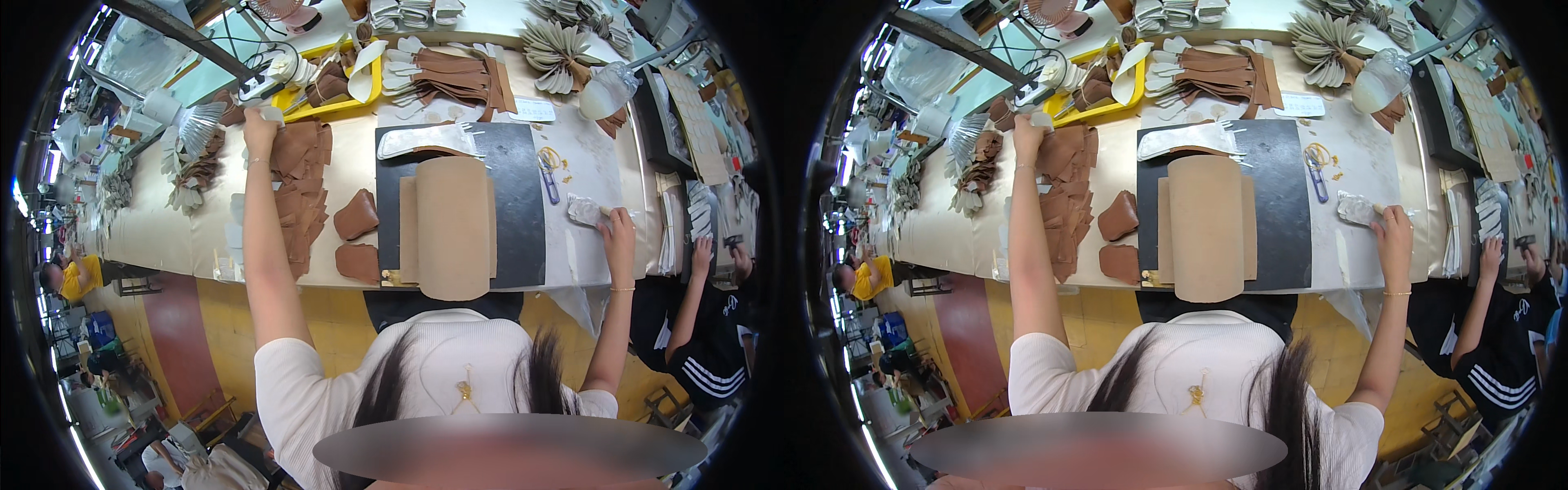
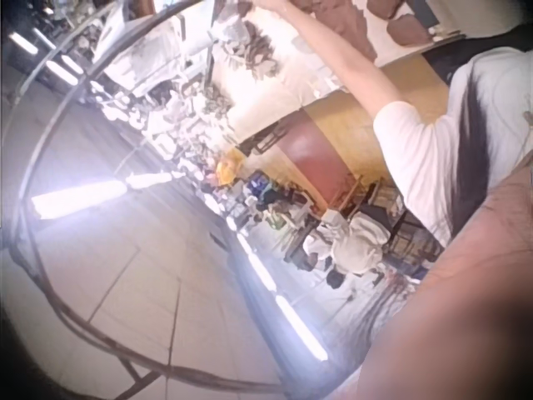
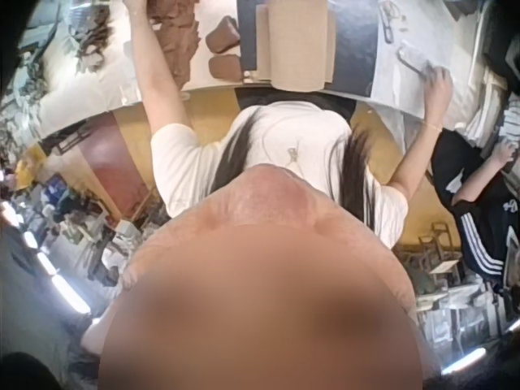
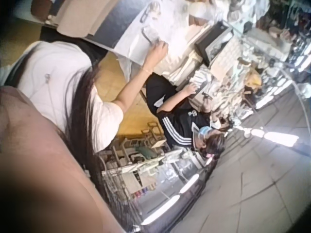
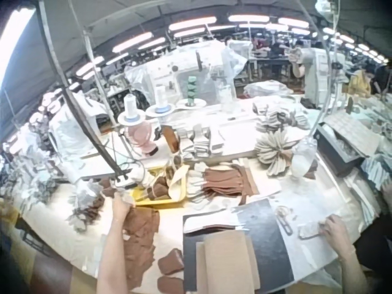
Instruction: The person repeatedly picks up small white and brown paper pieces, applies glue to the white pieces, and attaches them to a brown base. They continue this process, stacking the finished units and occasionally adjusting the pile of materials on the table.
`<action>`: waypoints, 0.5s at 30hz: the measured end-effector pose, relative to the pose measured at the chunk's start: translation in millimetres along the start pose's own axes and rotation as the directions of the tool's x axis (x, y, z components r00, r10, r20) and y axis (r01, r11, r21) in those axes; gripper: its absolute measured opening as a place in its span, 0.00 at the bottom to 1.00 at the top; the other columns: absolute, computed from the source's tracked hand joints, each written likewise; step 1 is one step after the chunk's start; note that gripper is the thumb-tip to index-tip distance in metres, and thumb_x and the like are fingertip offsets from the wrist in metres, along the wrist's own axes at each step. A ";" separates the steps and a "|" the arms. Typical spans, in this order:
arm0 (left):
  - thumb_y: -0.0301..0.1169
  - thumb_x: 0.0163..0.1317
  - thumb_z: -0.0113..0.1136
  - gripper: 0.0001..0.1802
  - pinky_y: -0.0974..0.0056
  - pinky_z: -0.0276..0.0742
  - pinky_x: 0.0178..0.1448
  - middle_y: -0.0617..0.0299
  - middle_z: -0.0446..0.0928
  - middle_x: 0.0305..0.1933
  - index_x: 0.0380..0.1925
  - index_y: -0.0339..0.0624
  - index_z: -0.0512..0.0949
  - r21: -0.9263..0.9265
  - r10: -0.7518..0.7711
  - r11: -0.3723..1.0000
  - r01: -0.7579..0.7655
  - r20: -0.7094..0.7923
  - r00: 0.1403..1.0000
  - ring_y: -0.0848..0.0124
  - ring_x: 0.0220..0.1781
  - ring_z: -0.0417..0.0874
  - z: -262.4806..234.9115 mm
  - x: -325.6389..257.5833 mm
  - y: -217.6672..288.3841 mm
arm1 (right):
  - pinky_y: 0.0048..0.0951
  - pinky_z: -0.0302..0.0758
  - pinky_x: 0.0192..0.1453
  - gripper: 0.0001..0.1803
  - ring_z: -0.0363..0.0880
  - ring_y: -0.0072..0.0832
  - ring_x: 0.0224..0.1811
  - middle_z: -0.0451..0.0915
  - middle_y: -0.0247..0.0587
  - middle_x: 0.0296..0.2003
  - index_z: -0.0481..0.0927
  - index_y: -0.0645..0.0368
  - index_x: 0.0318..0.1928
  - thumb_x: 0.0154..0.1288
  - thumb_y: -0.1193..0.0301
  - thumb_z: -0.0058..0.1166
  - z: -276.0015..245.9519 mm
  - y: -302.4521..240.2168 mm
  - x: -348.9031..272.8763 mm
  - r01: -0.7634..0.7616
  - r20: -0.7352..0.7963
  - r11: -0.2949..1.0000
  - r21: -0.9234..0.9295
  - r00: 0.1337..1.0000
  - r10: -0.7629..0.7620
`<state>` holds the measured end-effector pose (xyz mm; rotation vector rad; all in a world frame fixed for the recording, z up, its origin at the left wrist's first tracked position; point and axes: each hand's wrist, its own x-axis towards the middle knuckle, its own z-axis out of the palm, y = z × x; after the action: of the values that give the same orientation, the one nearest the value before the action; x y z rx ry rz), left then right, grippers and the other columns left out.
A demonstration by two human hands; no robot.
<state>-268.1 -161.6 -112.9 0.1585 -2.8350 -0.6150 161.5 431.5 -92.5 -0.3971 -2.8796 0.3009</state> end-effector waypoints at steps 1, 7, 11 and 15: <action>0.35 0.44 0.71 0.25 0.52 0.75 0.51 0.42 0.80 0.39 0.40 0.34 0.75 -0.028 0.026 0.999 -0.026 0.012 1.000 0.48 0.46 0.81 -5.3 -1.8 -1.0 | 0.40 0.68 0.51 0.14 0.73 0.45 0.45 0.74 0.47 0.41 0.73 0.66 0.41 0.54 0.77 0.60 -0.4 0.3 0.8 -0.007 0.012 1.000 0.003 1.000 0.007; 0.37 0.55 0.59 0.18 0.60 0.73 0.39 0.50 0.80 0.29 0.39 0.32 0.80 -0.157 0.260 0.953 -0.261 -0.025 0.965 0.61 0.31 0.80 -58.4 -60.5 39.1 | 0.41 0.67 0.58 0.14 0.74 0.48 0.48 0.76 0.52 0.39 0.72 0.64 0.42 0.55 0.75 0.59 0.6 9.0 6.2 0.034 0.089 0.999 -0.033 0.996 -0.031; 0.30 0.60 0.62 0.13 0.73 0.74 0.35 0.60 0.79 0.27 0.42 0.35 0.76 -0.614 0.172 0.789 0.023 0.256 0.951 0.76 0.29 0.80 -122.7 -135.2 106.0 | 0.37 0.71 0.56 0.10 0.77 0.47 0.49 0.79 0.50 0.38 0.70 0.63 0.39 0.59 0.76 0.56 -13.7 15.3 6.0 -0.068 0.265 0.993 0.095 0.964 0.041; 0.22 0.58 0.60 0.23 0.67 0.83 0.39 0.51 0.79 0.37 0.54 0.35 0.68 -0.889 0.287 0.413 0.199 0.334 0.898 0.67 0.33 0.84 -153.6 -221.6 155.9 | 0.26 0.76 0.45 0.05 0.79 0.27 0.40 0.80 0.39 0.34 0.69 0.61 0.37 0.66 0.75 0.52 -27.8 6.6 13.8 -0.233 0.320 0.874 0.427 0.943 0.095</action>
<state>-23.9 -46.7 42.8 -0.3103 -2.3262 -2.3420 156.9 446.4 -64.9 -0.5475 -2.9103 1.1374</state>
